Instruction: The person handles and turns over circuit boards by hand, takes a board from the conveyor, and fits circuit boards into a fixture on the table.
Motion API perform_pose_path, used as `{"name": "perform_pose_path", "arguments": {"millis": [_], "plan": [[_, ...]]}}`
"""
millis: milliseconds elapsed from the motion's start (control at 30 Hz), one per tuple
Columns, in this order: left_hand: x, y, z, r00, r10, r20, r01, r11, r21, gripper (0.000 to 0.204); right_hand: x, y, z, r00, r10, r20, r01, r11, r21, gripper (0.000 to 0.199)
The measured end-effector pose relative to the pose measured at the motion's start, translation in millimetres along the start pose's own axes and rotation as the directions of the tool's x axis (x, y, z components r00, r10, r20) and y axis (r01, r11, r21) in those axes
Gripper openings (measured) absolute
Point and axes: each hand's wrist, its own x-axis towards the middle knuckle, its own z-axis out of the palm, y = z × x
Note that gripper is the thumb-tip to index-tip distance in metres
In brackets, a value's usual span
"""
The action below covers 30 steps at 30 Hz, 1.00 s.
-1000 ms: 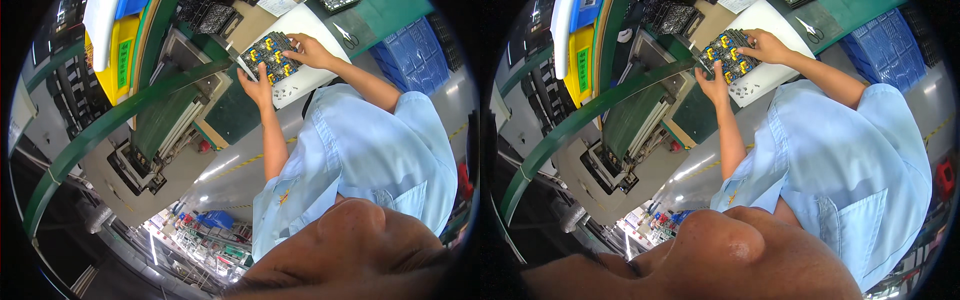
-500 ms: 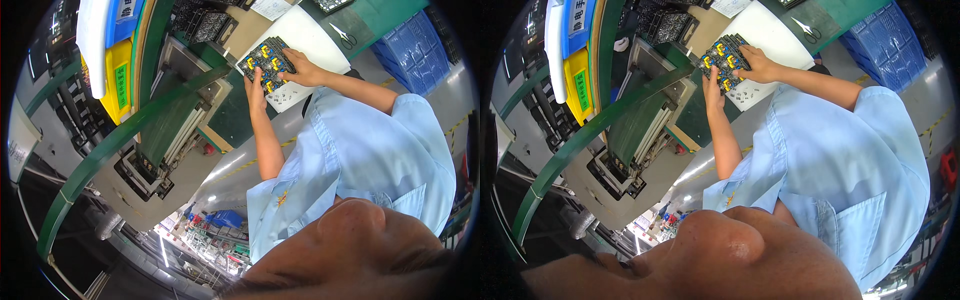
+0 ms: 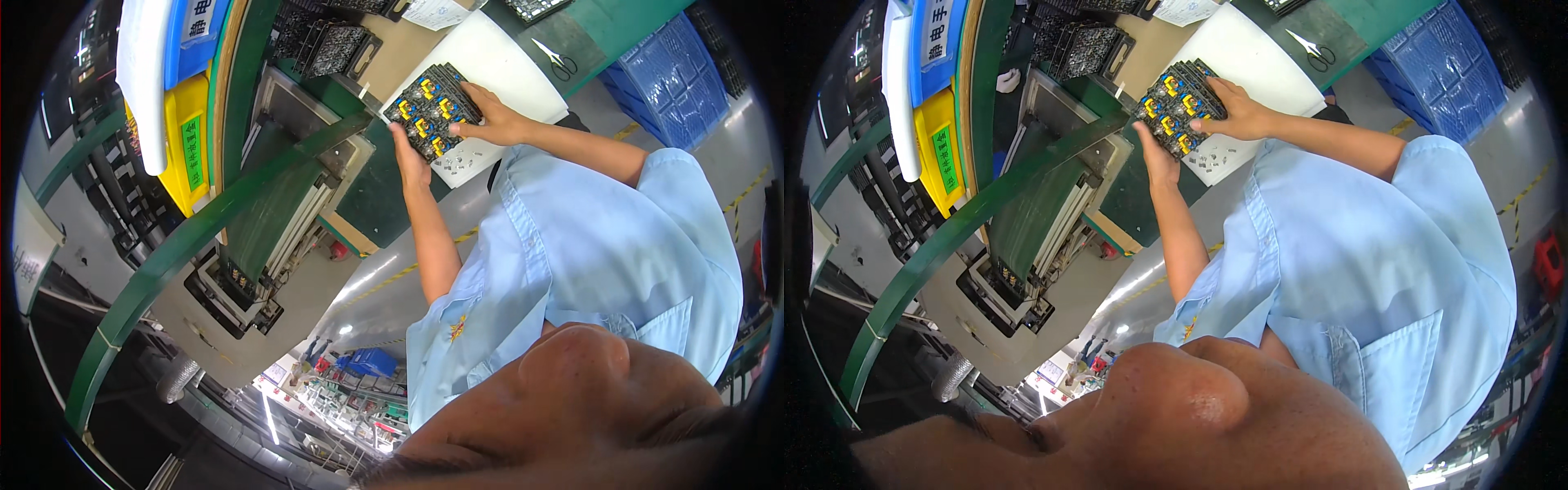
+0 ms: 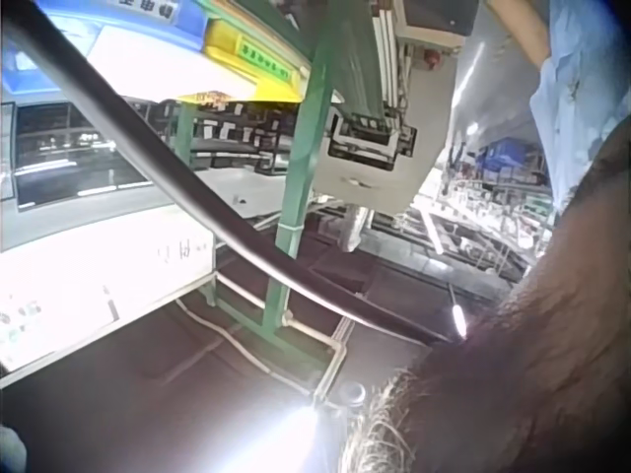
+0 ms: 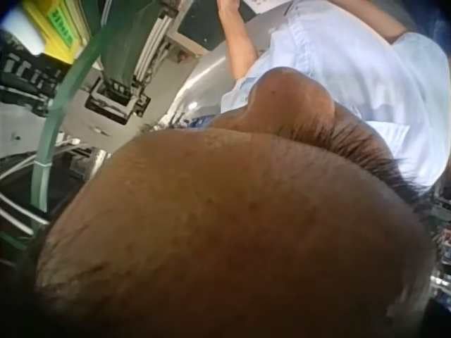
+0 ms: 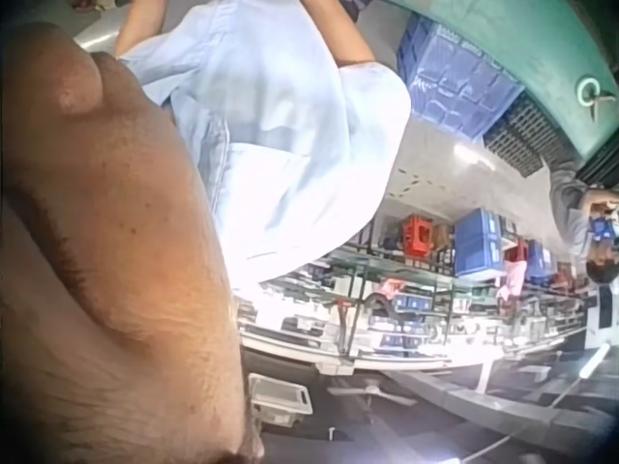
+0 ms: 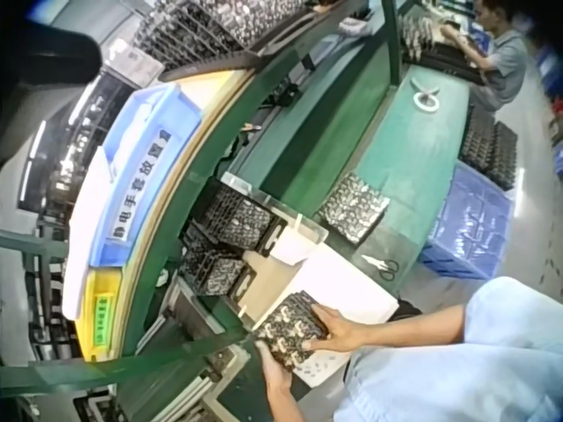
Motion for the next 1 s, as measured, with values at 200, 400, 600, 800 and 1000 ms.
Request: {"name": "perform_pose_path", "arguments": {"millis": [200,400,600,800,1000], "plan": [[14,-12,-18,0.994,-0.11,0.027,0.113,0.977,-0.181,0.08,10,-14,-15,0.982,0.183,0.038,-0.18,0.873,0.453,0.085],[12,-11,-7,0.99,-0.132,0.051,0.14,0.966,-0.22,0.077,24,9,-10,0.978,0.21,0.002,-0.201,0.93,0.31,0.079],[9,-13,-6,0.983,-0.169,0.064,0.18,0.944,-0.277,0.076,23,14,-3,0.987,0.161,0.003,-0.158,0.964,0.212,0.09],[6,-13,-4,0.989,-0.133,0.062,0.145,0.947,-0.285,0.074,26,17,6,0.987,0.138,0.081,-0.153,0.962,0.226,0.095],[8,-11,-6,0.992,-0.099,0.078,0.118,0.949,-0.293,0.074,27,8,9,0.982,0.169,0.084,-0.184,0.957,0.224,0.1]]}}
